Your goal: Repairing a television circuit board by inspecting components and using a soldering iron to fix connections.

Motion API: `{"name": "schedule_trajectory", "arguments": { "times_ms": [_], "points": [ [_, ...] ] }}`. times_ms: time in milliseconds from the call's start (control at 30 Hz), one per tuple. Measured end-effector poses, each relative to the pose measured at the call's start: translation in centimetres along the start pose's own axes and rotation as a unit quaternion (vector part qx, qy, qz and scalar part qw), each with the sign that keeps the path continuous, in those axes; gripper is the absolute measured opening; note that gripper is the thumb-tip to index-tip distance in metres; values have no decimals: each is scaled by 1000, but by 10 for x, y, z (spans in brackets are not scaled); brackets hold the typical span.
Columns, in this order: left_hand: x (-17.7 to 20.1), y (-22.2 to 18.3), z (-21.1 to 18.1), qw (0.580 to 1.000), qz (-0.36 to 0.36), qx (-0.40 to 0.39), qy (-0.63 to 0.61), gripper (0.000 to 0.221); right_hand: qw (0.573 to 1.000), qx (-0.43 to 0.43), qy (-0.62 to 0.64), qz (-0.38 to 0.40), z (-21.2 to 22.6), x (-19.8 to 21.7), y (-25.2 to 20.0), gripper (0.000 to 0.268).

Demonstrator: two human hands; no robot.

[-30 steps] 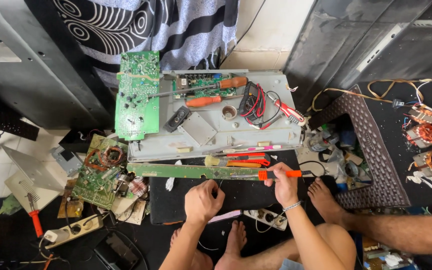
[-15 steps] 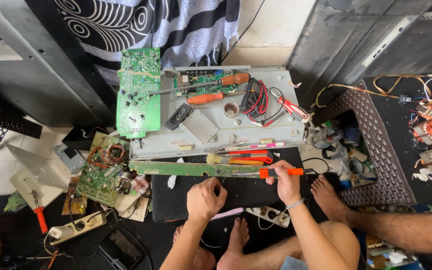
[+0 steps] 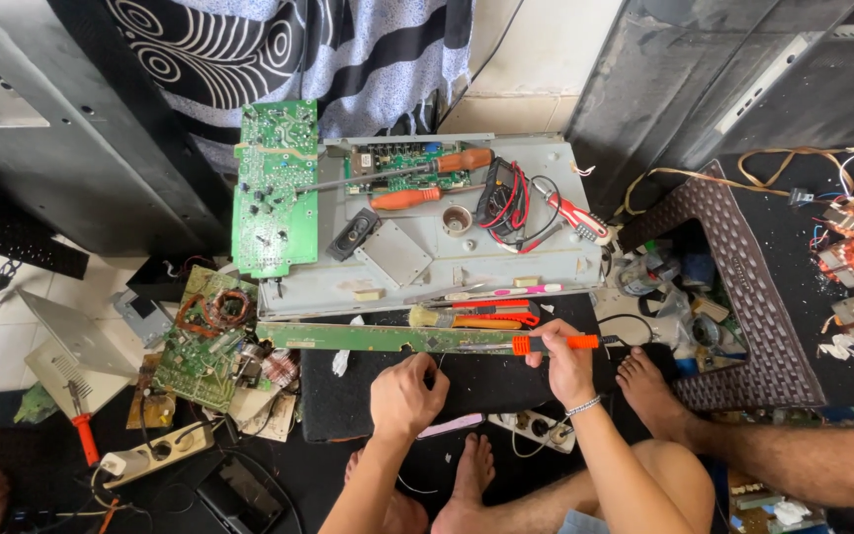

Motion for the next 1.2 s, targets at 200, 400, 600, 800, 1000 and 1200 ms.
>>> {"name": "schedule_trajectory", "arguments": {
  "times_ms": [200,400,600,800,1000,1200],
  "points": [
    [40,4,-26,994,-9,25,-107,13,988,-108,111,0,21,-6,-6,21],
    [40,5,-26,995,-5,20,-102,13,985,-102,140,-9,29,-9,-6,21],
    [40,6,-26,995,-9,11,-97,13,986,-114,118,-7,24,-7,-6,21],
    [39,6,-26,996,-9,9,-92,12,987,-104,119,-4,29,-9,-6,21],
    [38,7,-26,995,-20,1,-96,12,988,-105,116,1,24,-7,-7,21],
    [36,7,-25,996,-14,5,-84,13,989,-101,113,6,24,-7,-7,21]
  ]
}}
Point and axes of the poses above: each hand's wrist, its own y-axis towards the middle knuckle, its own x-axis out of the back of the hand, z = x × y, the point moved 2 cm from there along y, towards the middle knuckle, and after that the axes turned 2 degrees about -y, right-handed, at the moved point
